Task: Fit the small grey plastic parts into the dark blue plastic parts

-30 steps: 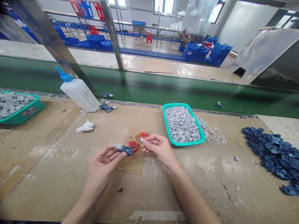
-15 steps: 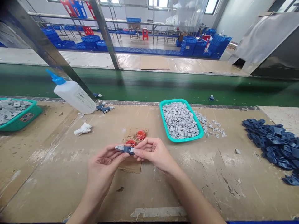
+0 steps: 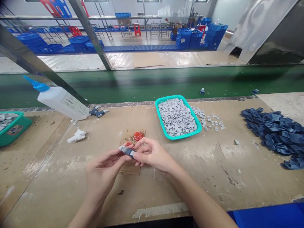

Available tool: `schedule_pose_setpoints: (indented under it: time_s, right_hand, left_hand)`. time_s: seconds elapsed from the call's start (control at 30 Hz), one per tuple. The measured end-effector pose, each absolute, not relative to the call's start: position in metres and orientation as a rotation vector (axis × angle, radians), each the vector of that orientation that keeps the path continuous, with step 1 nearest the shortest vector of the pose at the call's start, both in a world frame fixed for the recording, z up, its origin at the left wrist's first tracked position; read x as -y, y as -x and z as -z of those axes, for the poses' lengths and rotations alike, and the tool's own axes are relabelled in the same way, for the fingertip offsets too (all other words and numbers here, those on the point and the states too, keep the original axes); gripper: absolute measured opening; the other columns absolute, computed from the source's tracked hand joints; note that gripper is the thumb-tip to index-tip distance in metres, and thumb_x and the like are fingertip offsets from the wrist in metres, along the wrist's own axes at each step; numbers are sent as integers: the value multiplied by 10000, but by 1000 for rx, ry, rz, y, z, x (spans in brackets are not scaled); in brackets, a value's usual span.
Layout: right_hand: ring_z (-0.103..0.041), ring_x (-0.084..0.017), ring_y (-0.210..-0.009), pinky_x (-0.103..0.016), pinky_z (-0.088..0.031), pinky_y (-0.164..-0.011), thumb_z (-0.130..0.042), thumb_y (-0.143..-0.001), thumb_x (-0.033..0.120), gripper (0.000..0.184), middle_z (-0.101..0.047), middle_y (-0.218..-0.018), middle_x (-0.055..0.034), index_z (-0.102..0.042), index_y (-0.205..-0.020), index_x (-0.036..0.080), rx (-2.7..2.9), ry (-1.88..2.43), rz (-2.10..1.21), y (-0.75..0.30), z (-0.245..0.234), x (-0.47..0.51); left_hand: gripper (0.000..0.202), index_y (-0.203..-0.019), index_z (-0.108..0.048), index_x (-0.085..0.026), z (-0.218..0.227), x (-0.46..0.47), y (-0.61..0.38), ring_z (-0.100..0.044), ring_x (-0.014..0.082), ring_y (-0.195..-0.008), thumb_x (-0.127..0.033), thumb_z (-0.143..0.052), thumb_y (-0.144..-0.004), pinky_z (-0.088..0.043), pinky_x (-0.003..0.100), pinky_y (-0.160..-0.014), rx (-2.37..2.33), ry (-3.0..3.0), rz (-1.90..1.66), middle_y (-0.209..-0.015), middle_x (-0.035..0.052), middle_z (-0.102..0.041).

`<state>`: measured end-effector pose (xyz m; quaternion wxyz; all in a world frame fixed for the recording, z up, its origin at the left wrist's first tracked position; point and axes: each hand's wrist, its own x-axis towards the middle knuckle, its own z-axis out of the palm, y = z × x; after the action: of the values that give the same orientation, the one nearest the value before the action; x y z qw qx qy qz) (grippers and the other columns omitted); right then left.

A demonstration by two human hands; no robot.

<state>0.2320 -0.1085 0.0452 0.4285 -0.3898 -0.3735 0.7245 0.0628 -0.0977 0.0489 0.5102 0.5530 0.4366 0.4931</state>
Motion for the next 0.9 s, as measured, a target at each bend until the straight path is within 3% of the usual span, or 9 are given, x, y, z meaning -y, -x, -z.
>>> schedule_pose_setpoints:
  time_s: [0.27,0.9]
  right_hand:
    - [-606,-125,-695,-196,-467,-507,-748,-731,373,252,-646,-849,-24,-616,-808,172,1016,1129,-1454,-237,-54,109]
    - [-609,-161,-826,-214,-520,-556,-774,-698,334,205,-669,-893,-46,-666,-753,168,891,1045,-1587,-244,-61,115]
  left_hand:
    - [202,-826,-750,-209,-55,89,-77,-727,167,-791,-130,-800,-647,-600,218,-767,-1109,-1239,-1223,-853,15,-768]
    - [219,-832,-766,-224,-61,94,-79,-729,207,-812,-135,-800,-635,-618,287,-774,-1127,-1319,-1207,-862,17,-766]
